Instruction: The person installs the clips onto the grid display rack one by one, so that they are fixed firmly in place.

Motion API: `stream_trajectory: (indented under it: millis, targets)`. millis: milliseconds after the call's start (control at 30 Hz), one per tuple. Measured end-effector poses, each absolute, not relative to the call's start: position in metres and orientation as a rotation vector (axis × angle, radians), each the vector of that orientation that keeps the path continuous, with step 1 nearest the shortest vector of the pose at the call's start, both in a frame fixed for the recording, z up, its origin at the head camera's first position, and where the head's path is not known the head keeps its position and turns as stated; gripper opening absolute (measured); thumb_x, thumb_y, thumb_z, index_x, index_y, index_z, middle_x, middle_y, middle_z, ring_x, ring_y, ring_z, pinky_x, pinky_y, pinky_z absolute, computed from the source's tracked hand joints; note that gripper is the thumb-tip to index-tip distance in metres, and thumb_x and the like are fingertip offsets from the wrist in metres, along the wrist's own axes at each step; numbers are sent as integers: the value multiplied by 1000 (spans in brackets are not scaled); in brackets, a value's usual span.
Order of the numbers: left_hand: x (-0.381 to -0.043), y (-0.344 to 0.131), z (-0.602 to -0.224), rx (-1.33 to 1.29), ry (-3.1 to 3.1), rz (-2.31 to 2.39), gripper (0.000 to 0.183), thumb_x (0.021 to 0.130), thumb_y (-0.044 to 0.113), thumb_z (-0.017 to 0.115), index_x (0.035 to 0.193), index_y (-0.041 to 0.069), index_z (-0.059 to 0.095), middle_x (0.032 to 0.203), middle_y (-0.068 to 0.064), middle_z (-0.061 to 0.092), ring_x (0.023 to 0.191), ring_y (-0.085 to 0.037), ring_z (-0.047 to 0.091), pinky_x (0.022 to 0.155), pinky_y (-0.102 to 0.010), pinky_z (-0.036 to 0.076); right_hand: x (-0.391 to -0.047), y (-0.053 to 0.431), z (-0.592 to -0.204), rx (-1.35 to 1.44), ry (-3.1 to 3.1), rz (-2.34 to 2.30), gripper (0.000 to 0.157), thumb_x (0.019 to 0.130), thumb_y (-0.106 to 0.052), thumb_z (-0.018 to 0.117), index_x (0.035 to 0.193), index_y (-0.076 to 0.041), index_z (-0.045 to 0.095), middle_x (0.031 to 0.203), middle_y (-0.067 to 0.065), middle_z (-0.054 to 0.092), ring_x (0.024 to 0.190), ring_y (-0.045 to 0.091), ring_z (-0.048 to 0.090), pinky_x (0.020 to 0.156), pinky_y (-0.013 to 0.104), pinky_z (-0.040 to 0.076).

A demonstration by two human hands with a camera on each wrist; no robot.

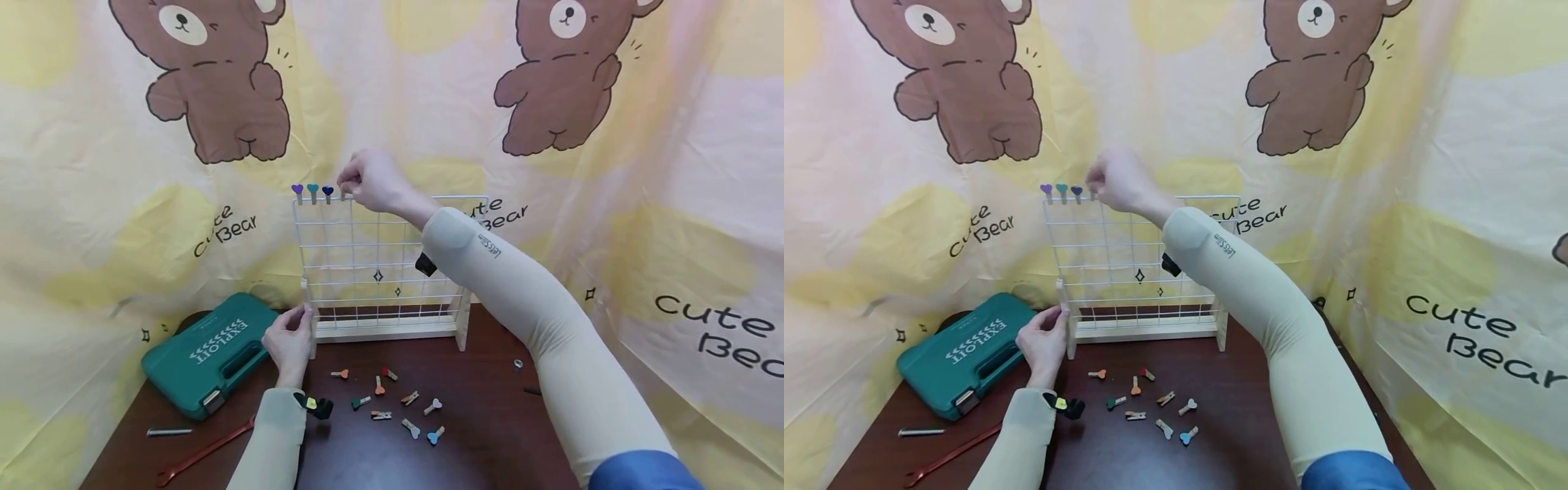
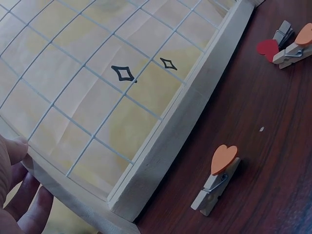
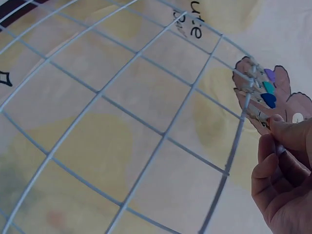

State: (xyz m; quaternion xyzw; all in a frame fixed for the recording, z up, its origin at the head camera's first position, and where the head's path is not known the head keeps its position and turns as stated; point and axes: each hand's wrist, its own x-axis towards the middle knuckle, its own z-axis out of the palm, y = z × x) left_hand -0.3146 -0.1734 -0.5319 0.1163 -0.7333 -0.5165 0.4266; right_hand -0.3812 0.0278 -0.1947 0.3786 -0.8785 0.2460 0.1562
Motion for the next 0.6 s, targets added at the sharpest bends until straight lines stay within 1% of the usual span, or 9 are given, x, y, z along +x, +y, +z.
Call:
stream_trajectory:
  millis: [133, 267, 300, 367, 433, 500, 533, 600]
  targets:
    - [-314, -173, -532, 277, -1839, -1289, 18, 87, 19, 90, 103, 10, 86, 96, -9, 82, 86, -29, 75, 76, -32, 47, -382, 26, -197, 1060, -2523, 685, 19, 99, 0, 68, 103, -7, 85, 100, 4, 76, 94, 17, 70, 89, 30, 55]
    - [-312, -175, -529, 281, -1833, -1294, 19, 87, 22, 90, 102, 11, 86, 97, -8, 82, 87, -27, 75, 77, -31, 46, -383, 24, -198, 1071, -2537, 629, 21, 100, -1, 65, 106, -7, 85, 105, 4, 77, 98, 17, 69, 93, 31, 55]
    - [-311, -175, -528, 280, -1831, -1299, 20, 87, 22, 90, 102, 10, 86, 96, -9, 82, 88, -27, 74, 78, -31, 45, -383, 23, -198, 1073, -2539, 614, 21, 100, -2, 66, 108, -6, 84, 105, 5, 76, 98, 17, 69, 93, 32, 55]
    - [-312, -176, -528, 279, -1832, -1297, 20, 87, 22, 90, 102, 10, 86, 96, -9, 82, 88, -27, 74, 78, -32, 45, -382, 23, -199, 1068, -2551, 580, 22, 101, -6, 67, 118, -5, 81, 104, 5, 76, 97, 18, 68, 96, 33, 54]
    - [-312, -175, -529, 281, -1840, -1302, 20, 87, 23, 90, 102, 10, 86, 96, -9, 82, 86, -26, 73, 77, -33, 44, -380, 26, -200, 1057, -2533, 580, 28, 101, -11, 70, 128, -4, 76, 102, 6, 74, 95, 19, 67, 99, 35, 52]
    - [-313, -173, -529, 281, -1847, -1308, 21, 88, 23, 90, 103, 10, 86, 96, -9, 82, 86, -26, 73, 77, -33, 44, -375, 34, -204, 1032, -2488, 593, 36, 101, -16, 73, 135, -4, 72, 99, 6, 72, 91, 20, 66, 99, 36, 51]
    - [-313, -172, -530, 284, -1850, -1309, 21, 88, 24, 90, 103, 10, 86, 96, -8, 82, 86, -26, 73, 77, -33, 44, -371, 39, -207, 1025, -2458, 595, 39, 100, -18, 74, 137, -5, 70, 97, 6, 72, 89, 20, 66, 98, 36, 51]
    - [-312, -171, -530, 292, -1850, -1320, 20, 88, 24, 90, 102, 10, 86, 97, -9, 82, 87, -26, 73, 78, -33, 44, -365, 52, -215, 1025, -2384, 607, 35, 100, -19, 74, 133, -5, 73, 94, 4, 72, 84, 18, 67, 93, 35, 53]
